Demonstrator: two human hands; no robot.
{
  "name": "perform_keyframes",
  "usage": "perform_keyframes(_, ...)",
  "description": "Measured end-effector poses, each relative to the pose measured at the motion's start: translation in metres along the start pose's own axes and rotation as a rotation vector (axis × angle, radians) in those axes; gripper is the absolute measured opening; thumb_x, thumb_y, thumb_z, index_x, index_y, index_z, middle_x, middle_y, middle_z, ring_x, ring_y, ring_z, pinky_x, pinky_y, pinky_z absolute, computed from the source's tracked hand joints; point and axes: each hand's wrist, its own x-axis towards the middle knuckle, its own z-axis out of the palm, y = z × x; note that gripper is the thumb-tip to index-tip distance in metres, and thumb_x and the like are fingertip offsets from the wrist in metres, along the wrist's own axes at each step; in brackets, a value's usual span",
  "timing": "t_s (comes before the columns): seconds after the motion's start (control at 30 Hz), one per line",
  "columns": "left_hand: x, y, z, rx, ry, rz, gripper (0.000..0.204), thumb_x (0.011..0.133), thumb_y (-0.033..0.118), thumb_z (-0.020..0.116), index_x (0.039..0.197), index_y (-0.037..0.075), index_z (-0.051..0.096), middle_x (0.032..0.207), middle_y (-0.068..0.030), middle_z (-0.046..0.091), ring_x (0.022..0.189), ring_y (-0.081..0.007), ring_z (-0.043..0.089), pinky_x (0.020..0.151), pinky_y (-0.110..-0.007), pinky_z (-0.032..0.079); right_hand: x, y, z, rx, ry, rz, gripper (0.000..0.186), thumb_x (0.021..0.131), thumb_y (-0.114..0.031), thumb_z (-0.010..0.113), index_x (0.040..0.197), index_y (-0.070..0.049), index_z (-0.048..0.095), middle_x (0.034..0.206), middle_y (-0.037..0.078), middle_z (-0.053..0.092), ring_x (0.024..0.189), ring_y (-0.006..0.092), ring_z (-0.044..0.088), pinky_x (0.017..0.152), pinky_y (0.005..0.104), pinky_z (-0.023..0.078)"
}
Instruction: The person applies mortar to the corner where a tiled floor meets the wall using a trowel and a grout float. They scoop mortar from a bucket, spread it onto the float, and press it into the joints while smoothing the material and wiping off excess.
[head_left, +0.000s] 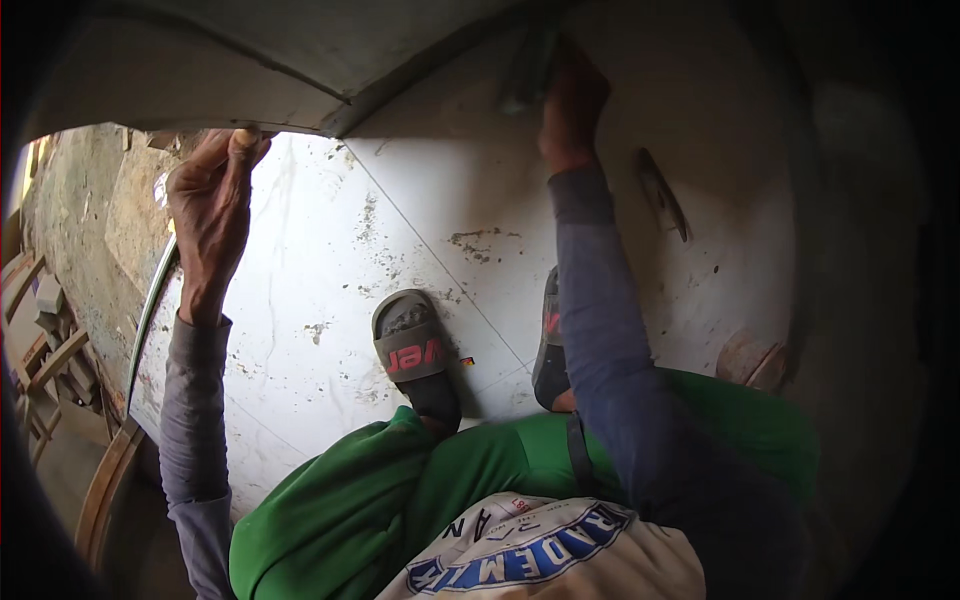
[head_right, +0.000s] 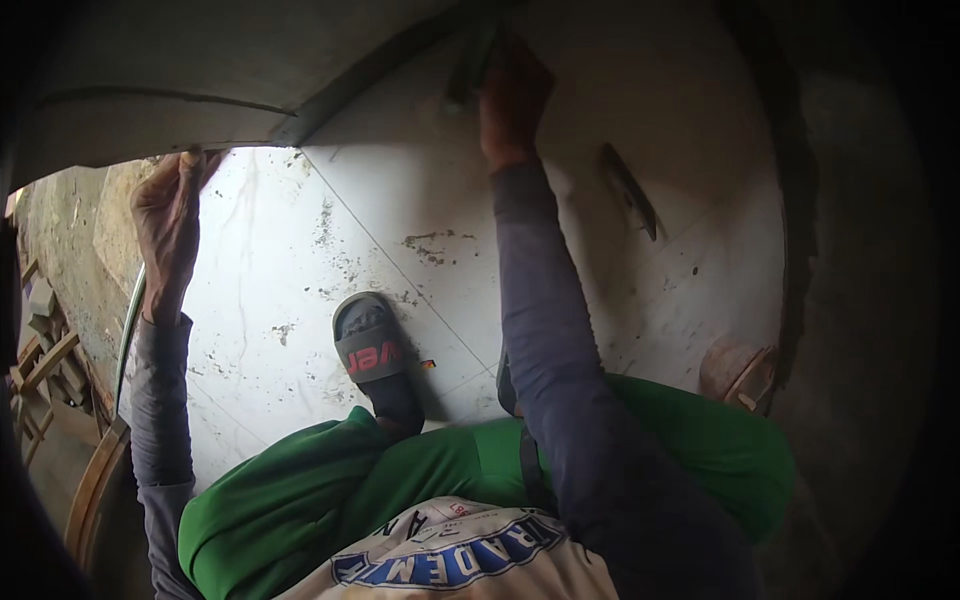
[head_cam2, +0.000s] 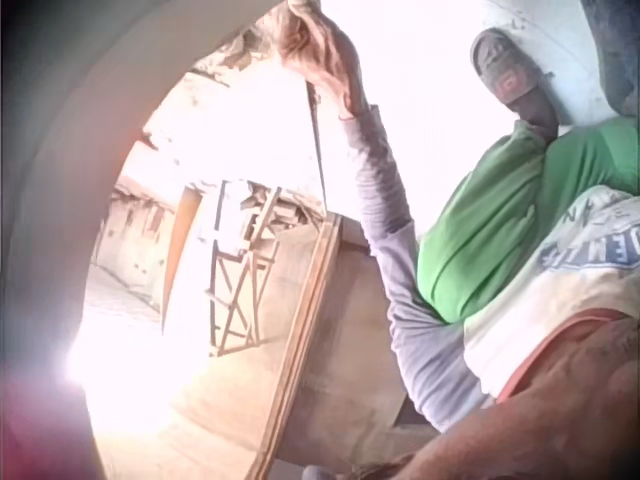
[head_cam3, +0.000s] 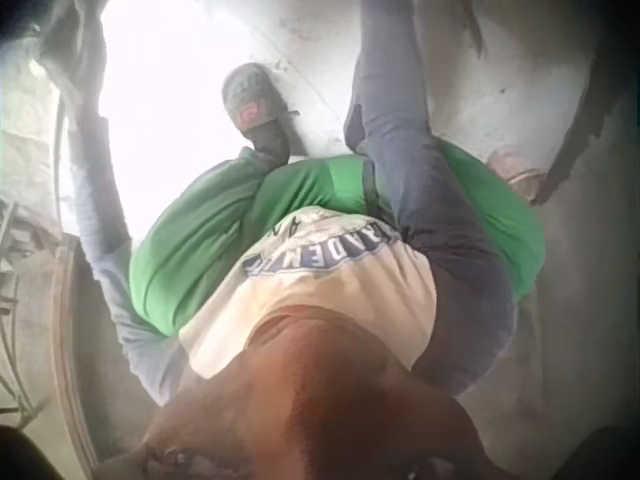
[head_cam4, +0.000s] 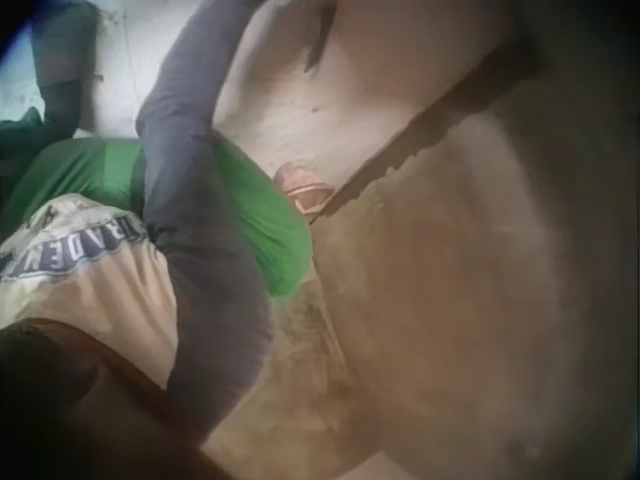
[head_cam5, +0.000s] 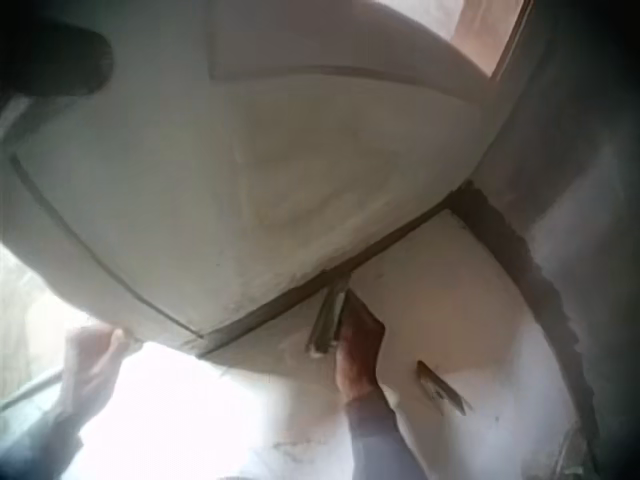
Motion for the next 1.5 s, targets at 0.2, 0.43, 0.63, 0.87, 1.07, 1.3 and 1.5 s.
perform_keyframes(0.2, -0.002, -0.006, -0.007, -0.006, 0.005, -0.014, 0.041, 0.100, 0.033, 0.070, 0.122, -0.001, 0.072, 0.116, -0.0154, 0.075, 0.112, -0.0232, 0.071, 0.104, -0.039, 0.055, -0.100, -0.019, 0.094, 0.130, -0.077, -0.077, 0.015, 0.094, -0.010, 0.056, 0.092, 0.002, 0.064, 0.080, 0.005, 0.061, 0.077, 0.0106, 0.054, 0.071, 0.0300, 0.048)
perform_keyframes(0.43, -0.003, -0.005, -0.006, 0.036, 0.020, -0.013, 0.045, 0.100, 0.036, 0.069, 0.122, -0.004, 0.072, 0.108, -0.0162, 0.077, 0.106, -0.0213, 0.072, 0.099, -0.035, 0.055, -0.137, -0.024, 0.090, 0.383, -0.119, 0.180, 0.027, 0.099, -0.020, 0.051, 0.096, 0.002, 0.066, 0.083, 0.003, 0.062, 0.078, 0.0091, 0.056, 0.072, 0.0311, 0.050)
perform_keyframes(0.63, -0.003, -0.001, 0.000, 0.044, 0.015, 0.002, 0.047, 0.102, 0.036, 0.068, 0.122, -0.006, 0.071, 0.108, -0.0179, 0.076, 0.106, -0.0209, 0.072, 0.099, -0.034, 0.055, -0.081, 0.006, 0.081, 0.625, 0.025, 0.428, 0.043, 0.081, 0.005, 0.059, 0.124, 0.000, 0.057, 0.121, 0.021, 0.062, 0.106, 0.0372, 0.060, 0.093, 0.0436, 0.048)
perform_keyframes(0.87, -0.006, -0.003, -0.007, 0.026, 0.008, 0.000, 0.048, 0.102, 0.036, 0.066, 0.125, -0.005, 0.069, 0.112, -0.0191, 0.075, 0.111, -0.0225, 0.070, 0.102, -0.036, 0.054, -0.123, -0.023, 0.089, 0.370, -0.226, 0.265, 0.023, 0.097, -0.016, 0.056, 0.101, 0.003, 0.068, 0.098, 0.018, 0.072, 0.089, 0.0242, 0.066, 0.079, 0.0373, 0.052)
perform_keyframes(1.07, -0.006, -0.003, -0.002, 0.054, -0.006, 0.028, 0.049, 0.103, 0.037, 0.066, 0.127, -0.005, 0.068, 0.114, -0.0199, 0.075, 0.113, -0.0244, 0.070, 0.103, -0.037, 0.054, -0.096, -0.007, 0.053, 0.272, -0.609, 0.290, 0.032, 0.098, -0.022, 0.056, 0.116, -0.001, 0.073, 0.108, 0.007, 0.074, 0.093, 0.0126, 0.067, 0.083, 0.0292, 0.056)
perform_keyframes(1.3, -0.008, -0.007, 0.005, -0.082, 0.048, -0.040, 0.045, 0.104, 0.032, 0.064, 0.129, -0.006, 0.066, 0.118, -0.0200, 0.073, 0.113, -0.0246, 0.070, 0.101, -0.035, 0.056, -0.059, 0.026, -0.015, -0.171, -1.107, 0.215, 0.036, 0.083, -0.018, 0.062, 0.111, -0.001, 0.077, 0.105, 0.016, 0.076, 0.092, 0.0250, 0.071, 0.087, 0.0365, 0.054)
perform_keyframes(1.5, -0.009, -0.001, 0.012, -0.014, 0.056, -0.014, 0.048, 0.105, 0.036, 0.062, 0.131, -0.004, 0.065, 0.123, -0.0197, 0.072, 0.119, -0.0268, 0.068, 0.107, -0.039, 0.053, -0.015, 0.001, -0.137, -0.808, -0.830, -0.142, 0.020, 0.083, -0.015, 0.062, 0.090, 0.000, 0.072, 0.087, 0.021, 0.072, 0.083, 0.0366, 0.071, 0.082, 0.0450, 0.056)
